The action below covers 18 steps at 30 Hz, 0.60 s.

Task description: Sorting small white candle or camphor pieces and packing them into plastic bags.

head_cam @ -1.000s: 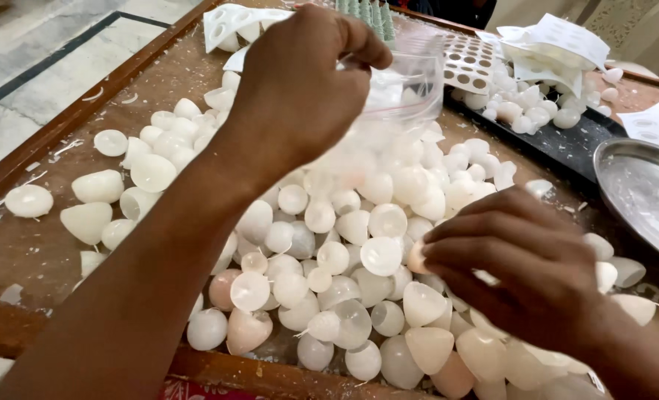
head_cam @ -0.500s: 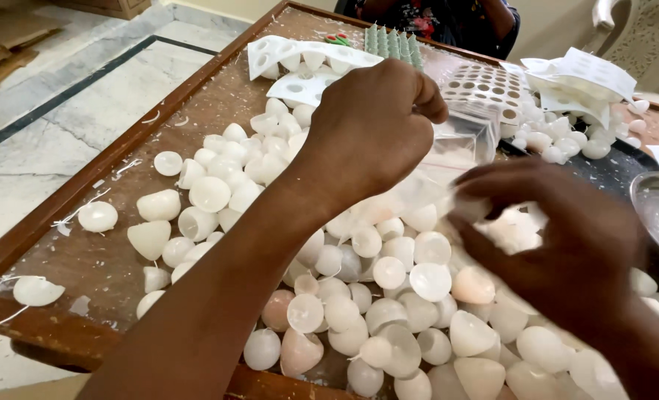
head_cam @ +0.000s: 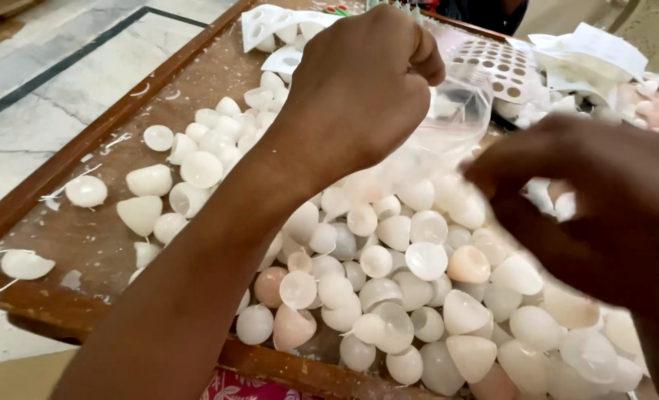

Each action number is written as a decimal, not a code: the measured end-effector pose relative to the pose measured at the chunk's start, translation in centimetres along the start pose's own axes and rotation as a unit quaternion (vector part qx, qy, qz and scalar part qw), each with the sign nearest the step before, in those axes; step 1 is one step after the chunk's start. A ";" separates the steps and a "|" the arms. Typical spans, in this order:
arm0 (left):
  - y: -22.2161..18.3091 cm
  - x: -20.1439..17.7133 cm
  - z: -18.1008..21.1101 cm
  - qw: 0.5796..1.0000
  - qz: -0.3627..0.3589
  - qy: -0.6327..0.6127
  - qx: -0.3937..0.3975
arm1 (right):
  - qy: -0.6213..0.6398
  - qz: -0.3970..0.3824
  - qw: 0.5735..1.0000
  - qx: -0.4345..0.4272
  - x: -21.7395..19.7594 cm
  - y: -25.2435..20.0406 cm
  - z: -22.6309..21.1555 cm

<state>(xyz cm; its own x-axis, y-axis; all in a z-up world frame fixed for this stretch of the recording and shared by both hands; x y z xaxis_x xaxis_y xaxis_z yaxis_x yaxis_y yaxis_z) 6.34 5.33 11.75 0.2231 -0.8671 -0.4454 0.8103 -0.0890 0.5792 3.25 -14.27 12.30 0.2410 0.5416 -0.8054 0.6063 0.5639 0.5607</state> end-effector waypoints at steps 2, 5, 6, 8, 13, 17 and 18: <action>0.3 -0.9 0.1 0.997 0.059 0.027 0.050 | -0.029 -0.093 0.947 -0.304 3.8 -1.3 -5.6; 0.1 -0.8 0.0 0.998 0.053 -0.012 0.028 | -0.024 -0.172 0.903 -0.392 9.2 -1.7 -9.6; -0.3 -0.8 0.0 0.998 0.054 -0.012 0.018 | -0.016 -0.177 0.902 -0.393 10.3 -2.0 -10.1; 0.1 -1.1 -0.2 0.997 0.031 -0.016 -0.064 | -0.026 -0.163 0.884 -0.438 11.9 -1.7 -11.3; 0.9 -0.7 -1.1 0.998 0.061 0.004 0.025 | -0.077 -0.252 0.902 -0.342 12.7 -1.3 -8.4; 0.8 -0.6 -0.7 0.998 0.051 -0.036 -0.013 | -0.293 -0.156 0.868 -0.370 10.1 -0.7 -5.9; 0.9 -0.7 -0.7 0.998 0.053 -0.036 -0.012 | -0.295 -0.156 0.867 -0.371 10.3 -0.9 -6.0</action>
<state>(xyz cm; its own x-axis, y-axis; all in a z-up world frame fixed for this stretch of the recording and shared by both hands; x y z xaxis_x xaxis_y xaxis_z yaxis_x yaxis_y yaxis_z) 7.23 6.17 12.10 0.2700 -0.9039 -0.3318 0.7971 0.0166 0.6036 0.62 -5.45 4.69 0.6314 0.0017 -0.7755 0.1098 0.9897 0.0915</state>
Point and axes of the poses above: each hand's wrist, its own y-axis towards the middle knuckle, its own x-axis out of the palm, z = x × y, the point moved 6 cm from there along y, towards the middle knuckle, and after that the axes turned 12 degrees about -y, right-handed, at the moved point
